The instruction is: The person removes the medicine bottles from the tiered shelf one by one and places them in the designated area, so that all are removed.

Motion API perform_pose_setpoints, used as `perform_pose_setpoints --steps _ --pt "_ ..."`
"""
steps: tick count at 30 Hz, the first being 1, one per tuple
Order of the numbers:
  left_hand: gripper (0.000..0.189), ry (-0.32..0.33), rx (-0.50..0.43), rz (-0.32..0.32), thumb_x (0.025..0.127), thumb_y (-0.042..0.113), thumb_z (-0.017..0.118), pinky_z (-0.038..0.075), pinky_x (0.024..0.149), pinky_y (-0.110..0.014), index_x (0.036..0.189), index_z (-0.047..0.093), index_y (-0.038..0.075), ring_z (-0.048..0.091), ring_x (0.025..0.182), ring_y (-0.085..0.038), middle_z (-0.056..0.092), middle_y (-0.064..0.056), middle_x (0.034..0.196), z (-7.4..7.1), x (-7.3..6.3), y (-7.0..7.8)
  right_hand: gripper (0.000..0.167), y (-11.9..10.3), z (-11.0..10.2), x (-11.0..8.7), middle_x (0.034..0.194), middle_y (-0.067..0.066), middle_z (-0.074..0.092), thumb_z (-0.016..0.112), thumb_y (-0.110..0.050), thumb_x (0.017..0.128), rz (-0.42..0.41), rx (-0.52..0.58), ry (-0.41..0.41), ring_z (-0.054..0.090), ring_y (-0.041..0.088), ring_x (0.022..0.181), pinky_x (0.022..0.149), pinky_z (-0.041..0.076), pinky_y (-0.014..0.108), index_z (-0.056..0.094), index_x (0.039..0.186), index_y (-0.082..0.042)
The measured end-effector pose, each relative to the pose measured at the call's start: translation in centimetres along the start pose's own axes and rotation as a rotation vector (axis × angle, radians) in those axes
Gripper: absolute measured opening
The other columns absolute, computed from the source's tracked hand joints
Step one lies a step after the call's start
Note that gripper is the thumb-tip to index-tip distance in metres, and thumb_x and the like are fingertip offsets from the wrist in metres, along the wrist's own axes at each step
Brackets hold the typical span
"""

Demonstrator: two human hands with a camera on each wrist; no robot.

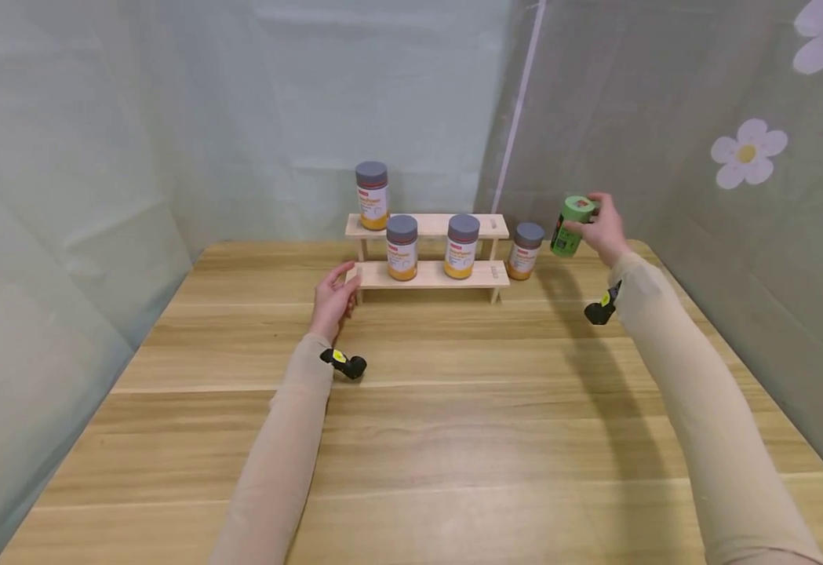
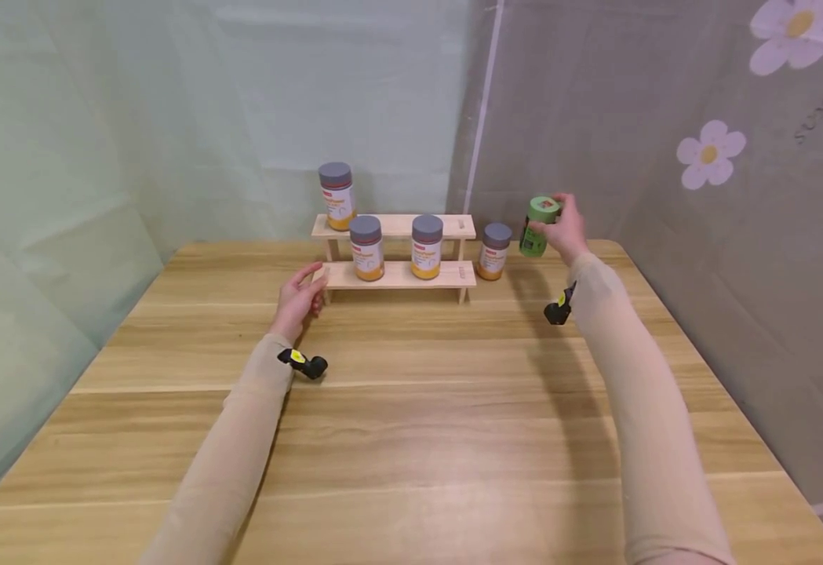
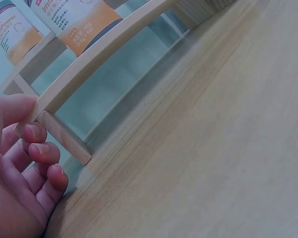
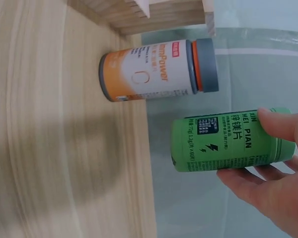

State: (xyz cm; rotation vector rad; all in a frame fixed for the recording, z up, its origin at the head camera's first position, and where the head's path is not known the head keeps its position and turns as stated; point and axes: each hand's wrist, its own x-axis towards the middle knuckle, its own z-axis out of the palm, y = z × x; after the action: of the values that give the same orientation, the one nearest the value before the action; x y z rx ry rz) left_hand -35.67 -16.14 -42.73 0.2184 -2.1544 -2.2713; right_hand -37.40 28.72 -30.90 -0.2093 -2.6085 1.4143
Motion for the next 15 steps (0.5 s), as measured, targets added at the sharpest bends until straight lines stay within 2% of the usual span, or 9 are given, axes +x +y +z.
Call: perform_pose_setpoints --steps 2,6,9,15 --pt "0.043 0.011 0.007 0.015 0.094 0.021 0.064 0.034 0.042 -0.018 0.136 0.054 0.020 0.040 0.046 -0.004 0.046 0.010 0.058 0.0 0.5 -0.7 0.074 0.3 0.0 0.1 0.151 0.025 0.029 0.062 -0.013 0.094 0.005 -0.009 -0.008 0.037 0.038 0.136 0.109 0.040 0.048 0.016 0.151 -0.006" --pt "0.044 0.010 0.012 0.027 0.095 0.022 0.063 0.034 0.042 -0.018 0.137 0.053 0.020 0.039 0.046 -0.003 0.046 0.010 0.058 -0.1 0.5 -0.9 0.073 1.0 0.2 0.2 0.150 0.026 0.031 0.063 -0.012 0.093 0.013 -0.013 -0.030 0.040 0.039 0.134 0.105 0.043 0.048 0.019 0.150 -0.004" --pt "0.043 0.008 0.018 0.030 0.095 0.022 0.062 0.034 0.042 -0.018 0.137 0.053 0.020 0.039 0.046 -0.003 0.045 0.010 0.058 -0.1 0.4 -0.7 0.074 1.5 0.4 0.2 0.151 0.026 0.030 0.064 -0.009 0.092 0.021 -0.007 -0.046 0.040 0.039 0.134 0.105 0.043 0.047 0.019 0.150 -0.004" --pt "0.044 -0.012 0.001 -0.010 0.095 0.020 0.062 0.036 0.043 -0.020 0.138 0.052 0.018 0.041 0.047 -0.006 0.046 0.007 0.058 -0.1 -0.4 0.3 0.074 2.1 0.5 0.1 0.153 0.026 0.028 0.063 -0.005 0.091 0.027 0.007 -0.064 0.038 0.039 0.137 0.106 0.042 0.048 0.019 0.151 -0.003"
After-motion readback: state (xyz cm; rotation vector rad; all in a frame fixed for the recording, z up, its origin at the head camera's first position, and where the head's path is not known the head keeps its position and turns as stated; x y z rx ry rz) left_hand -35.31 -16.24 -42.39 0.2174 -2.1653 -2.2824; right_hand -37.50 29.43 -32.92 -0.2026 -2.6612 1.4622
